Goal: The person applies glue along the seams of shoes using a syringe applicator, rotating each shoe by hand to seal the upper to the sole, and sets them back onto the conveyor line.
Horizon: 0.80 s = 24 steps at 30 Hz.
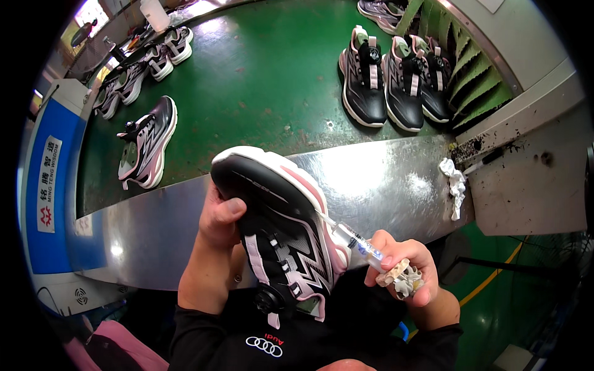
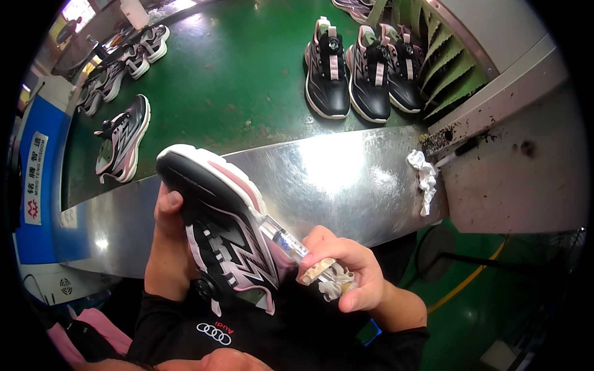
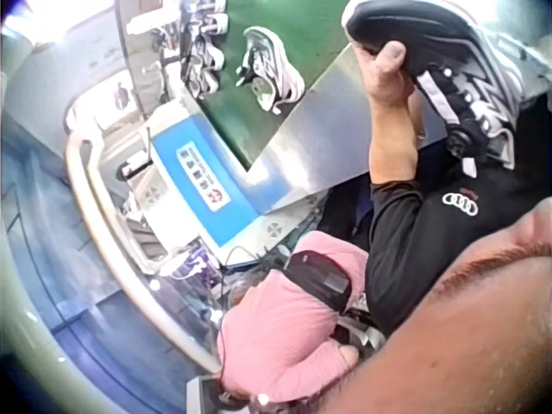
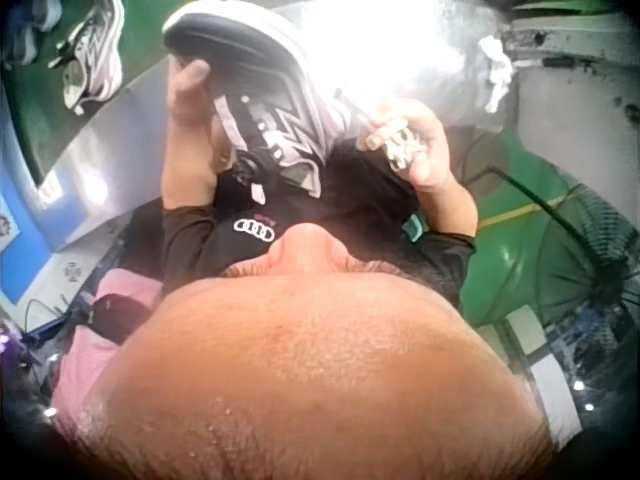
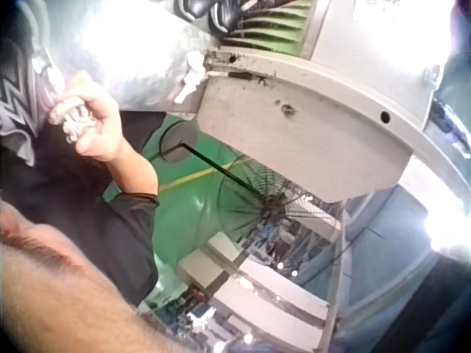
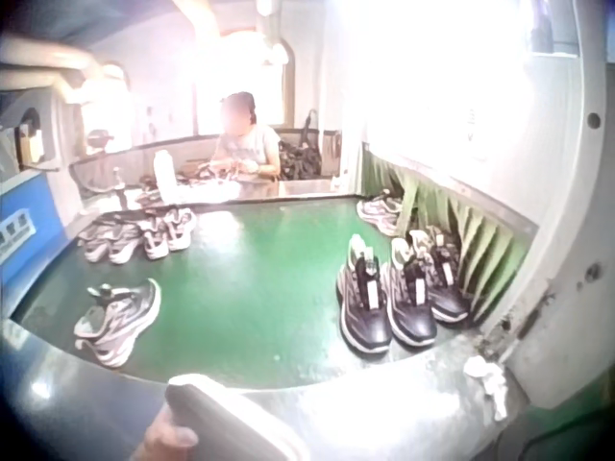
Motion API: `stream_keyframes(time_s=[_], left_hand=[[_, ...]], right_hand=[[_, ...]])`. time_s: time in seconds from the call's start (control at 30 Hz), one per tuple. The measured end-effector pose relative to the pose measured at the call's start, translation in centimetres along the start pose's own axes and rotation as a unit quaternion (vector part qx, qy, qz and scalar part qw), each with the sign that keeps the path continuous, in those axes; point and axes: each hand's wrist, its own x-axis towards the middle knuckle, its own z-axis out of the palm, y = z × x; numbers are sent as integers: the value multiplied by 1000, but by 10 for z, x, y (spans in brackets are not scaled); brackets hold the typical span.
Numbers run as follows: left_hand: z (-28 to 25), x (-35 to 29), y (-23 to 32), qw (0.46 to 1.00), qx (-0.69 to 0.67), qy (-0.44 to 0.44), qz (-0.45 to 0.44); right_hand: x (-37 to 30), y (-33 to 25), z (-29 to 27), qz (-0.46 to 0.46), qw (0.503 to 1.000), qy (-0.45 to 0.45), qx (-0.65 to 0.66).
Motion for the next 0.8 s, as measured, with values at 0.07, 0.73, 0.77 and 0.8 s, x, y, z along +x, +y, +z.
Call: stream_keyframes(time_s=[0.07,0.73,0.77,0.8], left_hand=[[2,2,1,1000,8,17,-1],[-19,9,-3,988,-148,29,-27],[-19,9,-4,985,-163,41,-38],[-21,10,-5,984,-168,39,-43]], right_hand=[[-5,2,-4,16,998,-28,48],[-44,17,-13,16,996,-53,-67],[-46,18,-13,11,996,-54,-72],[-48,19,-13,12,996,-52,-71]])
